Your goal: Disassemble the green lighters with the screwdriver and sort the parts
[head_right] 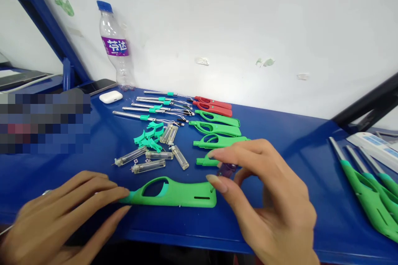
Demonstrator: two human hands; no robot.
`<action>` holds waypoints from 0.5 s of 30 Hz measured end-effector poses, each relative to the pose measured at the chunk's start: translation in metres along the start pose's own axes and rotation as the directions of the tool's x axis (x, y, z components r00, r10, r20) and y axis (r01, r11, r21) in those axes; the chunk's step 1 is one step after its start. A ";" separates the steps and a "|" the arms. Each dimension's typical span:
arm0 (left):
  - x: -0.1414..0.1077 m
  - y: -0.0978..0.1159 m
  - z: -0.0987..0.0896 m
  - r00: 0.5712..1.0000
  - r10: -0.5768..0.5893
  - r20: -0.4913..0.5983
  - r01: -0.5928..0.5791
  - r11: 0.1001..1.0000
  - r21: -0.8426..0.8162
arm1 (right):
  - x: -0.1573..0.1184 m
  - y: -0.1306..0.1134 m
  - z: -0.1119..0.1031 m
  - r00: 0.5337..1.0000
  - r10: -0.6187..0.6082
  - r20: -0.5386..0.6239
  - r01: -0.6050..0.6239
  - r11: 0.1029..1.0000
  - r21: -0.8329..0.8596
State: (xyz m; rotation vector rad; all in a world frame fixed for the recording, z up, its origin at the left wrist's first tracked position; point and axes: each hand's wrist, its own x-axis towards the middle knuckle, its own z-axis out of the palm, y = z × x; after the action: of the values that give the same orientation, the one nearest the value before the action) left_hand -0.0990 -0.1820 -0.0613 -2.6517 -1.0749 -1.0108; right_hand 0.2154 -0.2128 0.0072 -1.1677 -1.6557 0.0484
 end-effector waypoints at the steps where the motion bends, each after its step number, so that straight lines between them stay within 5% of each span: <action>1: 0.010 0.001 0.002 1.000 -0.005 -0.004 0.004 0.999 -0.043 | -0.001 0.002 0.003 0.998 -0.032 -0.050 0.034 0.999 0.039; 5: 0.021 0.000 0.009 0.997 -0.039 0.061 0.046 0.994 -0.102 | -0.002 0.005 0.009 0.959 -0.174 -0.222 0.182 0.983 0.013; 10: 0.015 -0.004 0.008 0.997 0.023 0.074 -0.016 0.995 -0.100 | -0.011 0.001 0.013 0.948 0.061 -0.311 -0.059 0.998 0.017; 15: 0.016 -0.005 0.007 0.998 0.048 0.045 -0.045 0.995 -0.085 | -0.014 -0.001 0.018 0.907 0.113 -0.406 -0.136 0.990 -0.029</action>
State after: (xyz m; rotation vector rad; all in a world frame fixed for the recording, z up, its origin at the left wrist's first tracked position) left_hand -0.0902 -0.1664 -0.0577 -2.7666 -0.9957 -1.0109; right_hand 0.2006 -0.2139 -0.0105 -1.2312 -1.2231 -0.1525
